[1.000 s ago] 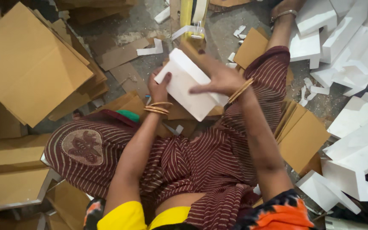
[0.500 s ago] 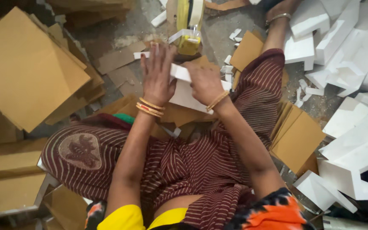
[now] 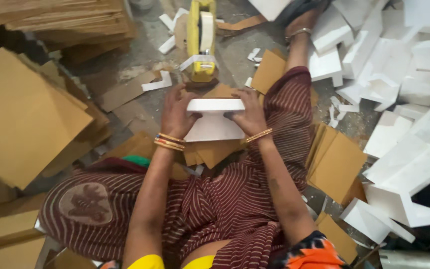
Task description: The person sits on the floor and assembles small cardboard boxes by inserting white foam inserts and sealing the flaps with adhesive tape. The person repeatedly picks up foam pieces, places them inside the boxes, and uses a tape dispenser to seal the boxes.
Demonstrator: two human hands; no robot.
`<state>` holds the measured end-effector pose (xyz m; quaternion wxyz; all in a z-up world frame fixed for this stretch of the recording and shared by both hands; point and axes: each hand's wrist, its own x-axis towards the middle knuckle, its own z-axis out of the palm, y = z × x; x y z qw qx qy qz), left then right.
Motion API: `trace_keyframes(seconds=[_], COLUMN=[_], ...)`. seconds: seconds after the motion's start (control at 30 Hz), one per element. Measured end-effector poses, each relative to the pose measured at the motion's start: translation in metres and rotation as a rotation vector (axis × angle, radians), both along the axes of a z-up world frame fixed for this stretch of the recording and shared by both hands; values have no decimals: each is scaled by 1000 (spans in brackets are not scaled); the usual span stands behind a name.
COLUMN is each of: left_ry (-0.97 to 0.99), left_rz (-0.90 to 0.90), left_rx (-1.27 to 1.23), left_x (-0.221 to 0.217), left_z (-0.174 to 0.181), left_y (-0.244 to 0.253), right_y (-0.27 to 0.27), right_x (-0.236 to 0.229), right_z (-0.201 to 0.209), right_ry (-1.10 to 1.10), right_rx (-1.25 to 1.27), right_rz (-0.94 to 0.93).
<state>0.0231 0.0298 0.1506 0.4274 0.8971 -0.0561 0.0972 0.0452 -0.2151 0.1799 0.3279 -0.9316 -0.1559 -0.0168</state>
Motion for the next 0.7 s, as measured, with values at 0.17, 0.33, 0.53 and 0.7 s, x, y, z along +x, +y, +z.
trace_keyframes(seconds=[0.17, 0.33, 0.53, 0.7], left_ry=[69, 198, -59, 39], left_rz=[13, -68, -19, -118], left_rx=[-205, 48, 542, 502], left_x=[0, -2, -4, -4], left_z=[2, 12, 15, 11], left_y=[5, 12, -13, -12], right_y=[-3, -7, -3, 1], right_x=[-3, -7, -1, -4], right_z=[-22, -34, -42, -24], right_ry=[99, 115, 171, 139], right_rx=[330, 250, 293, 339], right_rz=[22, 15, -14, -39])
